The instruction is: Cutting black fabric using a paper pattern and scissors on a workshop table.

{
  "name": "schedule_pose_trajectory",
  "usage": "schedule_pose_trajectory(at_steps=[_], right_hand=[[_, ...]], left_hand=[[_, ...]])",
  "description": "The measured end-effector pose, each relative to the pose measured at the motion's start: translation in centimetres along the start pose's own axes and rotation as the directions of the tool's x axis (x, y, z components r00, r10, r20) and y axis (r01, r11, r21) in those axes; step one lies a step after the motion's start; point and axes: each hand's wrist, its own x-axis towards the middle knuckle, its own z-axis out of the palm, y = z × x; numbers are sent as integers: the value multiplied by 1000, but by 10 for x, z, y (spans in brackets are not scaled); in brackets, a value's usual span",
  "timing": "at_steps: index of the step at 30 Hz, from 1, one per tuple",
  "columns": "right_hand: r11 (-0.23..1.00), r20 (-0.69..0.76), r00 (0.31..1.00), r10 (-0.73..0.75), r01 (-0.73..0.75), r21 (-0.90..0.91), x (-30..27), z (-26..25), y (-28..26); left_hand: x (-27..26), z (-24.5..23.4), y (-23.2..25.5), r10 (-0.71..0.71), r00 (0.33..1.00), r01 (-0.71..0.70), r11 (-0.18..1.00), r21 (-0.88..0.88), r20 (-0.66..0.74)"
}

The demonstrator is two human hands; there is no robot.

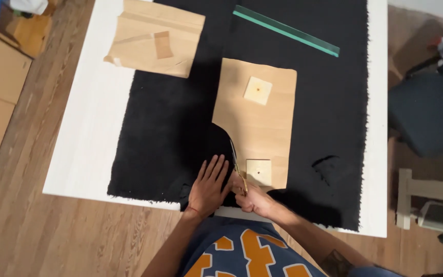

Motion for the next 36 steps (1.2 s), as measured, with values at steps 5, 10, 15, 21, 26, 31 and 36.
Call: schedule_pose_trajectory(at_steps=[5, 10, 15, 21, 26, 31, 36], right_hand=[[998, 8, 1000, -30, 30, -62, -3, -3, -6], [992, 42, 997, -70, 74, -106, -10, 0, -8], [973, -81, 996, -48, 28, -229, -27, 22, -22], [969, 52, 993, -102, 111, -219, -42, 41, -39], [948, 22, 996, -92, 94, -305, -42, 43, -40], [960, 165, 980, -107, 145, -238, -33, 29, -42], [931, 1, 999, -54, 51, -362, -29, 21, -45]], left_hand=[[-3, 4, -5, -2, 1000, 3, 1000, 30, -28], [-9, 7, -8, -16, 998, 18, 999, 33, -59], [-11, 3, -10, -6, 996, 5, 1000, -18, -85], [-14, 4, -12, -18, 992, 12, 999, -53, -122], [-15, 3, -13, -41, 993, 33, 997, -68, -108], [-17, 4, -15, -50, 991, 40, 996, -82, -124], [-18, 8, -16, -44, 990, 35, 997, -71, -135]])
